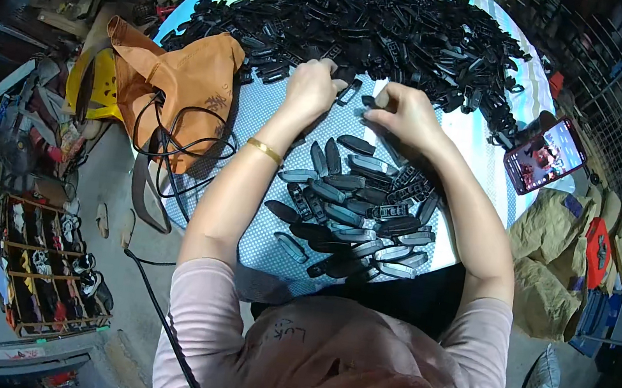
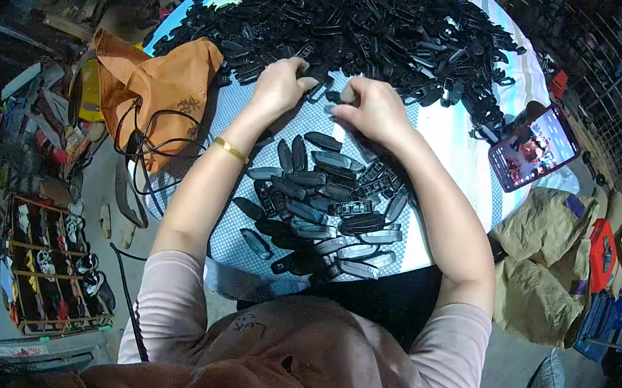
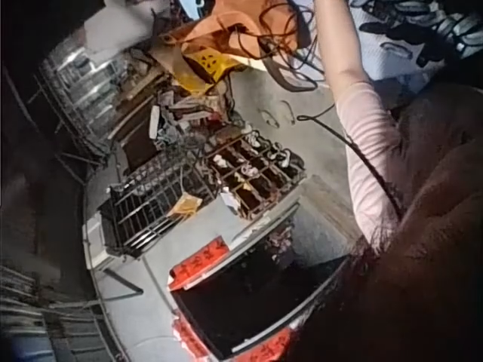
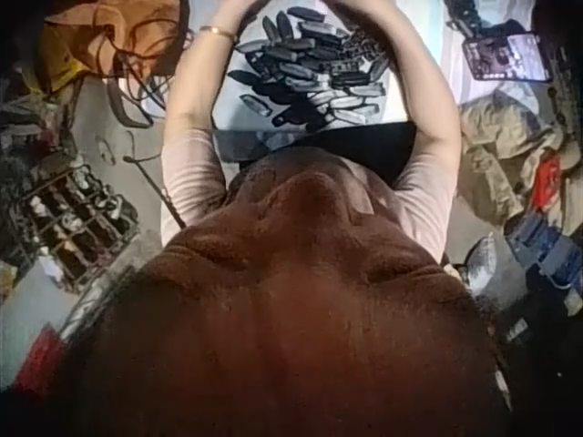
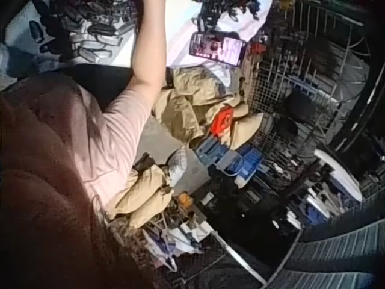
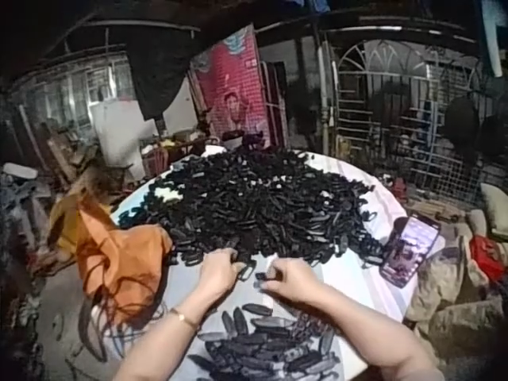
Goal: Inspecting and sorting small black plastic or rubber hardware components at a workbench.
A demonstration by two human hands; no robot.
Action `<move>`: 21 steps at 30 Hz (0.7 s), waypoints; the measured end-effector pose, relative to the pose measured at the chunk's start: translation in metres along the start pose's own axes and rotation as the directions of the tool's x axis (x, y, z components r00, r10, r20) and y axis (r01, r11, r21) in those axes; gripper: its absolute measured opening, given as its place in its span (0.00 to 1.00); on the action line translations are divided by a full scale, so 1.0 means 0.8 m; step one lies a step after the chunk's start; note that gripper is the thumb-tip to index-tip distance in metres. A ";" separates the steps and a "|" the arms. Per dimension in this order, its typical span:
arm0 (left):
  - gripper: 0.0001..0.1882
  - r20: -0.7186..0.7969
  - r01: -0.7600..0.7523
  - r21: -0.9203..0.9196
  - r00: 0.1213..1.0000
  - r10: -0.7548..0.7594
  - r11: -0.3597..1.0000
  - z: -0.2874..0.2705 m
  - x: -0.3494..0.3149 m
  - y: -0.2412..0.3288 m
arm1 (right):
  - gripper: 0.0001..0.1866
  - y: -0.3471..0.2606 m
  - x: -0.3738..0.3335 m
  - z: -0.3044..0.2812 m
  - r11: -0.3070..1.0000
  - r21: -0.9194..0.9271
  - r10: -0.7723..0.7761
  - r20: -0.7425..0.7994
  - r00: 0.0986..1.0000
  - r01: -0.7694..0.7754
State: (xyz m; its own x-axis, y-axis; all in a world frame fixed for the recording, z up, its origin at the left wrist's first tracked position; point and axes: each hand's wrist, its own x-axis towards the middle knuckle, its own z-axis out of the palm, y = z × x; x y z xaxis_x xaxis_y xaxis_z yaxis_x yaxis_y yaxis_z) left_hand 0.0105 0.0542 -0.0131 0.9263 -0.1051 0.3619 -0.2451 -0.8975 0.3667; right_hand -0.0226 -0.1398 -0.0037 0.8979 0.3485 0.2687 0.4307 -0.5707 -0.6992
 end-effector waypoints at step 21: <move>0.15 0.034 -0.083 -0.395 0.994 0.105 0.915 -0.006 -0.008 0.023 | 0.13 -0.003 0.005 -0.022 0.563 0.811 0.260 0.005 0.965 -0.156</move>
State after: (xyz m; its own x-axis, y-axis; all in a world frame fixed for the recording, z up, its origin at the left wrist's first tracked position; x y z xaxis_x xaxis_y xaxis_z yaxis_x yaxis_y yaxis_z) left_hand -0.0014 0.0407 -0.0046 0.9045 -0.2134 0.3693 -0.4145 -0.6434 0.6436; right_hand -0.0182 -0.1500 0.0108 0.9787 0.1917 0.0740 0.0291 0.2273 -0.9734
